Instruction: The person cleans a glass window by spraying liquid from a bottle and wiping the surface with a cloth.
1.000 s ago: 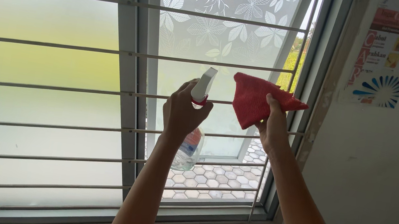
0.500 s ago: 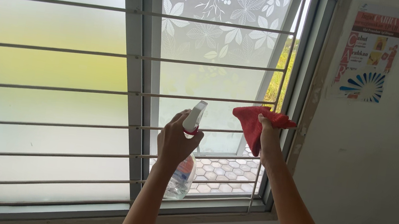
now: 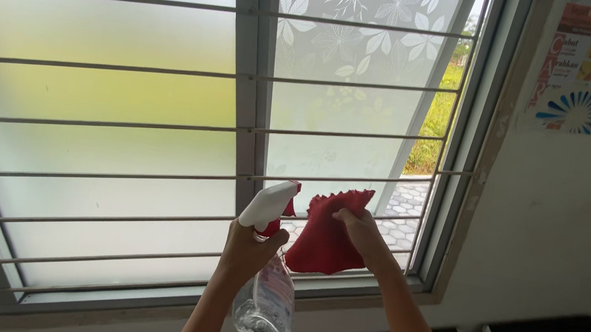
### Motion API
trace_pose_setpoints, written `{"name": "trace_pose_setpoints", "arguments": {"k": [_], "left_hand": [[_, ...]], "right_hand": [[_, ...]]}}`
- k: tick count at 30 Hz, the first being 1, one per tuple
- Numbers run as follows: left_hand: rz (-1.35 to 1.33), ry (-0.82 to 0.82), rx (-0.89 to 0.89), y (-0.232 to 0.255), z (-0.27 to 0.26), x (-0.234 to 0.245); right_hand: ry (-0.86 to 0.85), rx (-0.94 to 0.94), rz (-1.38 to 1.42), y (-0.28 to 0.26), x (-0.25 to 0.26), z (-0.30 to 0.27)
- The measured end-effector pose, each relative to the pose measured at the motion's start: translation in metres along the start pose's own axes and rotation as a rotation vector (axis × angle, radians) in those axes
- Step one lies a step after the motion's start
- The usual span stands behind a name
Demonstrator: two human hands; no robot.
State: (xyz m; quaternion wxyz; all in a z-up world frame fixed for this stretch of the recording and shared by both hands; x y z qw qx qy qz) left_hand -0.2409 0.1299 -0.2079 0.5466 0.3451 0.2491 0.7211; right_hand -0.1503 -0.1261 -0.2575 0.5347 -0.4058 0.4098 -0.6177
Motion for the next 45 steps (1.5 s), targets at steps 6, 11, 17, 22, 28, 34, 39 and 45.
{"name": "trace_pose_setpoints", "arguments": {"k": [6, 11, 17, 22, 28, 34, 39, 45], "left_hand": [[-0.403, -0.354, 0.228, 0.007, -0.054, 0.062], [-0.563, -0.409, 0.285, 0.005, -0.087, 0.080], [-0.482, -0.323, 0.297, -0.002, -0.102, 0.089], [-0.532, -0.342, 0.333, -0.005, -0.105, 0.060], [-0.441, -0.309, 0.364, -0.008, -0.094, 0.001], [-0.455, -0.266, 0.350, 0.002, -0.077, -0.079], [-0.437, -0.243, 0.291, 0.005, -0.070, -0.132], [-0.483, -0.212, 0.306, 0.001, -0.057, -0.161]], "right_hand": [[-0.242, 0.008, -0.040, -0.023, -0.094, -0.078], [-0.231, 0.003, 0.092, -0.041, -0.125, -0.124], [-0.220, -0.026, 0.297, -0.045, -0.128, -0.149], [-0.216, 0.002, 0.282, -0.040, -0.103, -0.145], [-0.217, -0.050, 0.216, -0.032, -0.049, -0.124], [-0.241, -0.083, 0.191, -0.021, 0.029, -0.096], [-0.275, -0.148, 0.193, -0.004, 0.078, -0.074], [-0.329, -0.162, 0.343, 0.015, 0.098, -0.051]]}}
Point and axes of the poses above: each hand's wrist, its own z-axis towards the middle knuckle, its own x-axis out of the back of the hand, y = z × x, the point moved 4 cm from there along z, towards the middle knuckle, and after that the axes turned 7 degrees about x, right-handed, at the moved point
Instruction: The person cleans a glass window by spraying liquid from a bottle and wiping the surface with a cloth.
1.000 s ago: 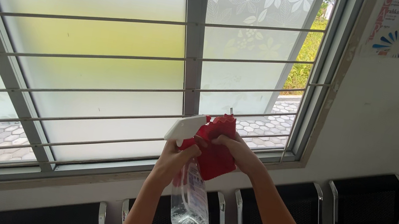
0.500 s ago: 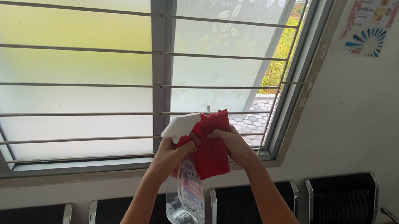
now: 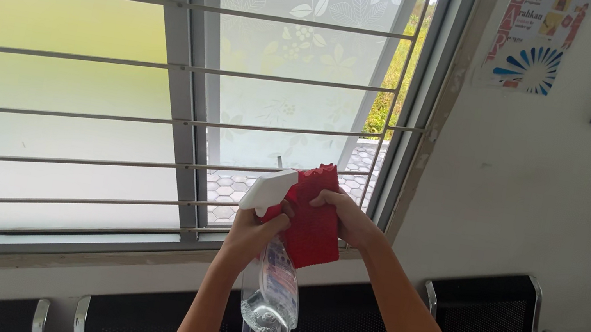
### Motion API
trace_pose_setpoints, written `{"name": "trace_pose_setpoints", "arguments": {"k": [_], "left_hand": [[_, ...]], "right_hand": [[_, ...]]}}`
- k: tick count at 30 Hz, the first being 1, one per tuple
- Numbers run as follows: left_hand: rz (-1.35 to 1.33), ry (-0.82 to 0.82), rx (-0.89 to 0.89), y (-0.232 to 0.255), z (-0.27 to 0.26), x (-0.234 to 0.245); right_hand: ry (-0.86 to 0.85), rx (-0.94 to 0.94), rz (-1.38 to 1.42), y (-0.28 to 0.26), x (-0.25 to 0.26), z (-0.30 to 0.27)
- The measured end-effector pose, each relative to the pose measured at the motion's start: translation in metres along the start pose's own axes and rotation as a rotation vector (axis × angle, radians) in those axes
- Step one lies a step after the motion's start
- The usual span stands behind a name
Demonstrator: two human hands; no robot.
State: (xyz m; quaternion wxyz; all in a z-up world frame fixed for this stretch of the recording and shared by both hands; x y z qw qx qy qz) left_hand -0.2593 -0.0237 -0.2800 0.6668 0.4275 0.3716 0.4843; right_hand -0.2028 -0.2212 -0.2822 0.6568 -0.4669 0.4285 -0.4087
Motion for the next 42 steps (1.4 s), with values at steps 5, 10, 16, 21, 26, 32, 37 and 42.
{"name": "trace_pose_setpoints", "arguments": {"k": [5, 10, 16, 21, 26, 32, 37, 42], "left_hand": [[0.099, -0.014, -0.024, -0.002, 0.025, 0.011], [0.202, 0.036, 0.023, -0.006, 0.046, 0.025], [0.341, 0.189, -0.047, -0.012, 0.085, 0.061], [0.390, 0.262, -0.213, -0.020, 0.109, 0.092], [0.350, 0.317, 0.012, -0.027, 0.122, 0.100], [0.694, 0.523, -0.119, -0.026, 0.132, 0.118], [0.637, 0.450, -0.147, -0.040, 0.148, 0.127], [0.707, 0.494, -0.161, -0.047, 0.154, 0.125]], "right_hand": [[-0.023, -0.002, 0.037, 0.009, -0.001, 0.015], [-0.008, 0.023, 0.048, 0.015, -0.003, 0.036], [0.042, -0.020, 0.036, 0.016, 0.009, 0.082], [0.141, 0.006, 0.206, 0.026, 0.028, 0.106], [0.232, 0.062, 0.328, 0.028, 0.042, 0.132], [0.306, 0.189, 0.472, 0.031, 0.043, 0.173], [0.233, 0.230, 0.523, 0.050, 0.045, 0.193], [0.342, 0.204, 0.408, 0.051, 0.059, 0.188]]}}
Point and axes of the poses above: each hand's wrist, its own z-axis towards the middle knuckle, its own x-axis out of the back of the hand, y = z × x, the point moved 4 cm from there along z, towards the middle knuckle, and after that the axes turned 7 degrees about x, right-handed, at the moved point
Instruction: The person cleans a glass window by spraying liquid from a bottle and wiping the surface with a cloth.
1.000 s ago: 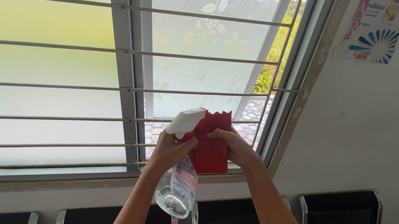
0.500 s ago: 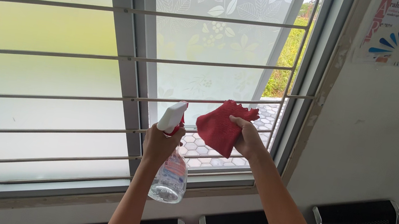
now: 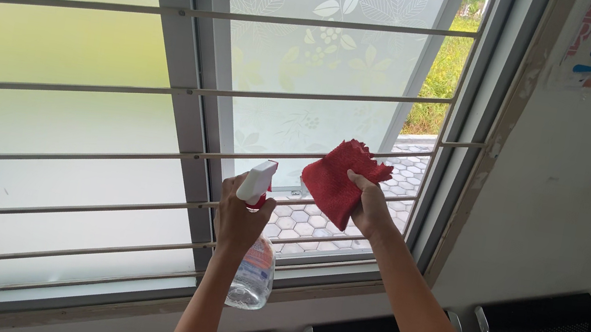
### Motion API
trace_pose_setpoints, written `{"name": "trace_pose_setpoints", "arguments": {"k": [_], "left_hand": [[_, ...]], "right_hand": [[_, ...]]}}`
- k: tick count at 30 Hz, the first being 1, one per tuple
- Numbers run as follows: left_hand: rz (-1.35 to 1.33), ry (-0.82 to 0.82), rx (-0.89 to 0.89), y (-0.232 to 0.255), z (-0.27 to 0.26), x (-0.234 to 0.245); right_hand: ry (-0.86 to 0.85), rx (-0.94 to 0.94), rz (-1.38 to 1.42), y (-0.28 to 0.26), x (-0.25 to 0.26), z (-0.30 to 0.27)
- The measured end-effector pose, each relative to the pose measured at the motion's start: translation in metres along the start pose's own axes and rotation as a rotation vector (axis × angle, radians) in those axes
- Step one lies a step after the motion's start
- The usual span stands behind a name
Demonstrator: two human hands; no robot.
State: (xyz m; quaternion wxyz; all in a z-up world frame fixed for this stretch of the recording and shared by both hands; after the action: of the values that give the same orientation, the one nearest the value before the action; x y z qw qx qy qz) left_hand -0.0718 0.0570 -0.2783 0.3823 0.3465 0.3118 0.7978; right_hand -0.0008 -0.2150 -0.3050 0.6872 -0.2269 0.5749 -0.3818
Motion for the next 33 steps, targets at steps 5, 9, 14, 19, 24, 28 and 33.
{"name": "trace_pose_setpoints", "arguments": {"k": [5, 9, 14, 19, 24, 28, 33], "left_hand": [[0.057, -0.049, -0.065, -0.012, 0.003, -0.014], [0.066, -0.117, 0.046, -0.031, 0.005, -0.023], [0.082, -0.112, 0.066, -0.051, 0.009, -0.025], [0.090, -0.135, 0.112, -0.067, 0.017, -0.028], [0.026, -0.128, 0.065, -0.074, 0.021, -0.030], [-0.023, -0.144, 0.088, -0.075, 0.020, -0.037], [-0.103, -0.152, 0.107, -0.078, 0.021, -0.044]], "right_hand": [[0.030, -0.008, -0.006, 0.000, 0.004, -0.004], [0.127, -0.071, 0.008, 0.018, 0.021, -0.008], [0.186, -0.117, 0.101, 0.044, 0.053, 0.007], [0.292, -0.114, 0.148, 0.055, 0.074, 0.027], [0.307, 0.046, 0.217, 0.047, 0.060, 0.023], [0.252, 0.090, 0.206, 0.037, 0.044, 0.020], [0.201, 0.134, 0.160, 0.033, 0.050, 0.030]]}}
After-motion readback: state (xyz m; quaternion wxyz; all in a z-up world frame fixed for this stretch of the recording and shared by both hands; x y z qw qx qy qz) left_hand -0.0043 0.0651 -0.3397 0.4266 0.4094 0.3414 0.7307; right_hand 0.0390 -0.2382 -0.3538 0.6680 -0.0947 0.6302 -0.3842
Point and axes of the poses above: each hand's wrist, its own z-axis towards the middle knuckle, its own x-axis out of the back of the hand, y = z × x, the point moved 4 cm from there along z, towards the middle knuckle, and after that the axes turned 7 degrees about x, right-handed, at the moved point
